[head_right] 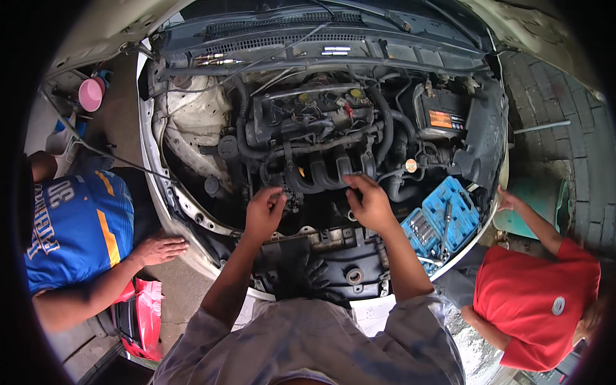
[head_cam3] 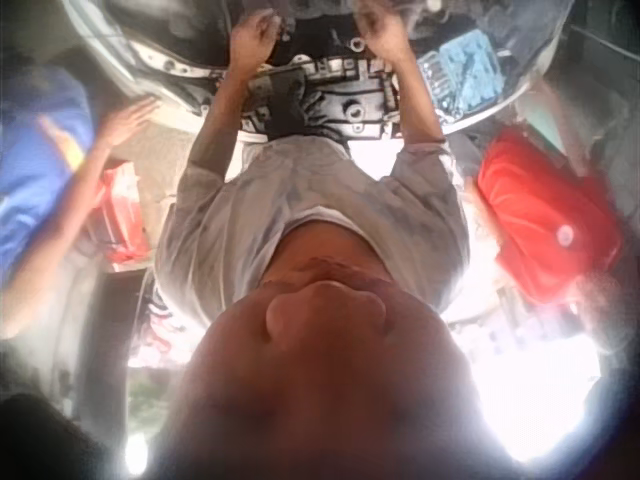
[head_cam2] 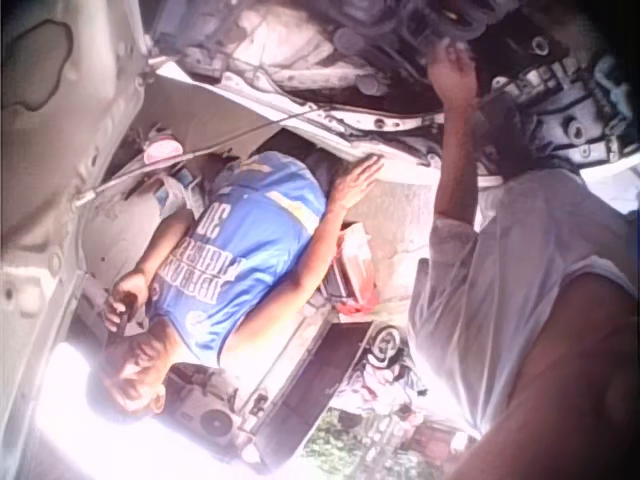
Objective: The person works on a car engine with the hood open, using both hands to manipulate wires and components within the engine bay. They remove a black plastic cover, handle a small black part, and connect wires while two other people stand nearby observing.
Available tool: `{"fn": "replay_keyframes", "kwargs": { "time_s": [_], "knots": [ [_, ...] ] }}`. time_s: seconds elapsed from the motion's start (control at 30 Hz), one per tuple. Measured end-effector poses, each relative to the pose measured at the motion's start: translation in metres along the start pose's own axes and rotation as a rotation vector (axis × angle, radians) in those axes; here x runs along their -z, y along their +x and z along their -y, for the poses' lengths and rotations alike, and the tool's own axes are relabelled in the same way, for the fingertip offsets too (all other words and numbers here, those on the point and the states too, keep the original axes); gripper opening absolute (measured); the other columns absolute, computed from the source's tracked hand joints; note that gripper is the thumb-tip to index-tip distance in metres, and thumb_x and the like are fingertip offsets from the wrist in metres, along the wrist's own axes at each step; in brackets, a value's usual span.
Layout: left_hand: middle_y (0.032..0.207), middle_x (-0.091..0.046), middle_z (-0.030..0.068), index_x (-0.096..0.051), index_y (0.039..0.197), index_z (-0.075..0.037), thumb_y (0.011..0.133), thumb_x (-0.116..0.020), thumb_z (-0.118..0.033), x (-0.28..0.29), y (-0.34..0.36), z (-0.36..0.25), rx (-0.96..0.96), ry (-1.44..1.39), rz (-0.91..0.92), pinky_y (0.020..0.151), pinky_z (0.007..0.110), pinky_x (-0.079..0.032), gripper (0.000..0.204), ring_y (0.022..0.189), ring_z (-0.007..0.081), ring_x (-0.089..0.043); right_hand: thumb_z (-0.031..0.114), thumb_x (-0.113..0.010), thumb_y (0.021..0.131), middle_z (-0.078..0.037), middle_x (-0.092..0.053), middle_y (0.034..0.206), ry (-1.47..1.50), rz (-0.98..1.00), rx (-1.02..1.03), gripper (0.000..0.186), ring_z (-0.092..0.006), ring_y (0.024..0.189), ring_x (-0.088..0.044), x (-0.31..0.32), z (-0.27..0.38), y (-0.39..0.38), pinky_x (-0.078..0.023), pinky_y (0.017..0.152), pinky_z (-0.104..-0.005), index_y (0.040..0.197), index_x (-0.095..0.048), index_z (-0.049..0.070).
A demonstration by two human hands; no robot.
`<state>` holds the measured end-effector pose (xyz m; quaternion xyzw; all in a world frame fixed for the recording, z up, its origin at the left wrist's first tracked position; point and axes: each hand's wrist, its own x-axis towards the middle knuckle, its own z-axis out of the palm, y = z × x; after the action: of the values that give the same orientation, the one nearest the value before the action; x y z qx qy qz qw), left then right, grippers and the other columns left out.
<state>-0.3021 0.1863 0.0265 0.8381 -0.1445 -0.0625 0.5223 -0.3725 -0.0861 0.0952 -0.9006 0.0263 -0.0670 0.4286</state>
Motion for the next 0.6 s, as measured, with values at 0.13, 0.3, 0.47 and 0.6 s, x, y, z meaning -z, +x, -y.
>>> {"fn": "replay_keyframes", "kwargs": {
  "time_s": [0.13,0.3,0.47,0.6],
  "knots": [
    [0.098,-0.07,0.0133,-0.069,0.105,0.0,0.09,-0.073,-0.02,-0.029,0.134,-0.001,-0.095,-0.05,-0.12,0.071,0.037,-0.054,0.025,0.08,0.0255,-0.069,-0.001,-0.064,0.084,-0.014,-0.068,0.111,-0.192,-0.086,0.211,0.035,-0.0372,0.104,-0.061,-0.026,-0.031,0.126,-0.05,0.093,-0.0437,0.118,-0.067,0.004],
    [0.095,-0.068,0.0138,-0.073,0.105,0.001,0.087,-0.079,-0.026,-0.065,0.211,0.029,-0.012,0.043,0.063,0.068,0.031,-0.053,0.033,0.075,0.0201,-0.065,0.005,-0.067,0.085,-0.012,-0.07,0.111,-0.265,0.023,0.226,0.032,-0.0354,0.105,-0.062,-0.056,-0.072,0.204,-0.049,0.095,-0.0428,0.116,-0.071,0.007],
    [0.096,-0.066,0.0119,-0.075,0.1,-0.002,0.085,-0.081,-0.029,-0.07,0.221,0.047,0.067,0.054,0.191,0.068,0.031,-0.052,0.031,0.074,0.0192,-0.064,0.008,-0.072,0.086,-0.012,-0.075,0.1,-0.02,0.066,0.062,0.02,-0.0338,0.098,-0.064,-0.067,-0.085,0.214,-0.053,0.089,-0.043,0.105,-0.076,0.008],
    [0.097,-0.065,0.0111,-0.076,0.099,-0.002,0.084,-0.082,-0.029,-0.075,0.216,0.04,0.043,0.007,0.13,0.067,0.031,-0.051,0.032,0.073,0.0185,-0.063,0.002,-0.068,0.088,-0.013,-0.075,0.102,0.037,0.062,0.057,0.02,-0.0332,0.094,-0.065,-0.07,-0.089,0.217,-0.053,0.087,-0.0411,0.105,-0.075,0.007]
  ]
}}
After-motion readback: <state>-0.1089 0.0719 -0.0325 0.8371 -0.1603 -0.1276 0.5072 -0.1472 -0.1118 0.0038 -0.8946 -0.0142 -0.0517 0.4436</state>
